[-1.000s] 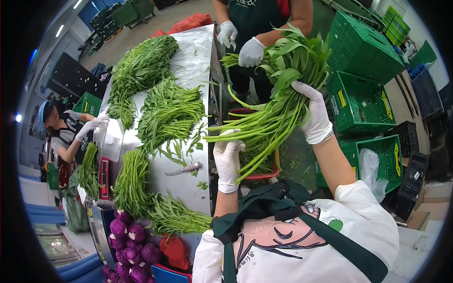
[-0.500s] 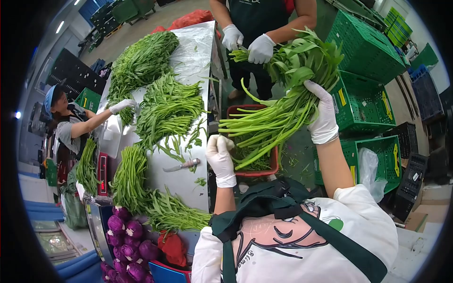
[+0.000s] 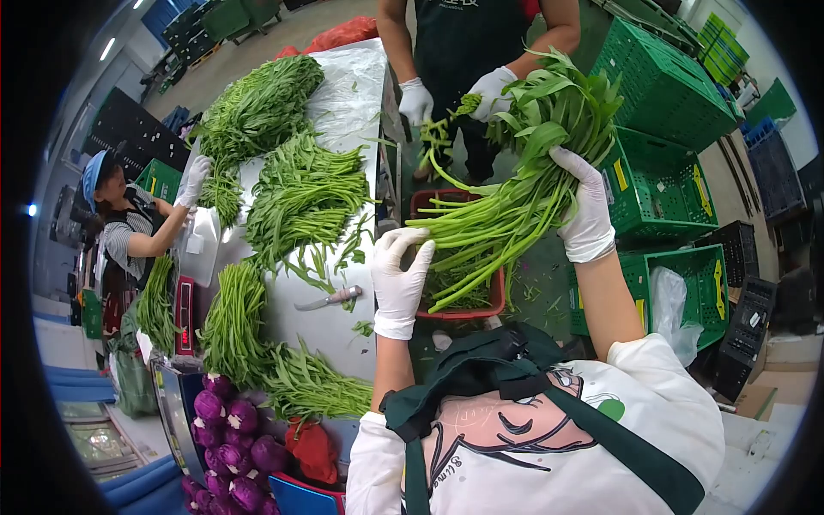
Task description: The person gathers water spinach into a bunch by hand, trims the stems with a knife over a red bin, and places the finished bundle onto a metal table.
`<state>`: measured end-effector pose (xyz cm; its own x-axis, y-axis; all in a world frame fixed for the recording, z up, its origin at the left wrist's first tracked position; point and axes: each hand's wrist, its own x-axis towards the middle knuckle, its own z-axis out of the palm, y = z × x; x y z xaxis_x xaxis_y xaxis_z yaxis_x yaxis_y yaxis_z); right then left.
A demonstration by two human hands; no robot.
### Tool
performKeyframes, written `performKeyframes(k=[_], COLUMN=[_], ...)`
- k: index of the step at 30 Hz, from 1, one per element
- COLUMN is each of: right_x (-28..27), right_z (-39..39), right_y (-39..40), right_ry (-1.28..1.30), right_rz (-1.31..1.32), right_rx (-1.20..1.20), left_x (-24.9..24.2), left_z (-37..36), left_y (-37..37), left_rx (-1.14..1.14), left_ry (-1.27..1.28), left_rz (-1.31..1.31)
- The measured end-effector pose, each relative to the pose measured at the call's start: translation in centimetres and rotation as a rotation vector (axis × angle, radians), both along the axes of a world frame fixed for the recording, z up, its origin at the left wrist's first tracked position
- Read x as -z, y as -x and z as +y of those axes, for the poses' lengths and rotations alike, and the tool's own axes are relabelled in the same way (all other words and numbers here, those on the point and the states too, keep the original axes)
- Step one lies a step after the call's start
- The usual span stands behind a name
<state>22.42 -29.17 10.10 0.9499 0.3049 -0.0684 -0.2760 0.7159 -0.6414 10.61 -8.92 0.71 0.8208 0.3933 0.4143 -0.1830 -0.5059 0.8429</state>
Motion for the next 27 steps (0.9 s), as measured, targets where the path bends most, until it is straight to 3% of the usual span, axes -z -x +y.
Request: performKeyframes(k=[11, 17, 22, 25, 27], right_x=[0.0, 0.6, 0.5, 0.2, -0.1], right_z=[-0.2, 0.5, 0.0, -0.6, -1.0], right_y=[0.2, 0.4, 0.1, -0.3, -0.2], right_ry=[-0.002, 0.016, 0.062, 0.045, 0.062], right_rz=[0.004, 0.027, 0.019, -0.021, -0.034], right_rx=[-0.016, 0.007, 0.030, 0.067, 0.069], left_x=[0.4, 2.6, 4.6, 3.8, 1.9], left_z=[-0.4, -1.3, 0.0, 0.7, 0.1], left_y=[-0.9, -1.2, -1.1, -0.2, 0.0], left_rx=[-0.009, -0.150, -0.282, -0.249, -0.301], left_ry=[-0.202, 0.028, -0.199, -0.023, -0.093], left_rz=[-0.068, 0.022, -0.036, 0.053, -0.062])
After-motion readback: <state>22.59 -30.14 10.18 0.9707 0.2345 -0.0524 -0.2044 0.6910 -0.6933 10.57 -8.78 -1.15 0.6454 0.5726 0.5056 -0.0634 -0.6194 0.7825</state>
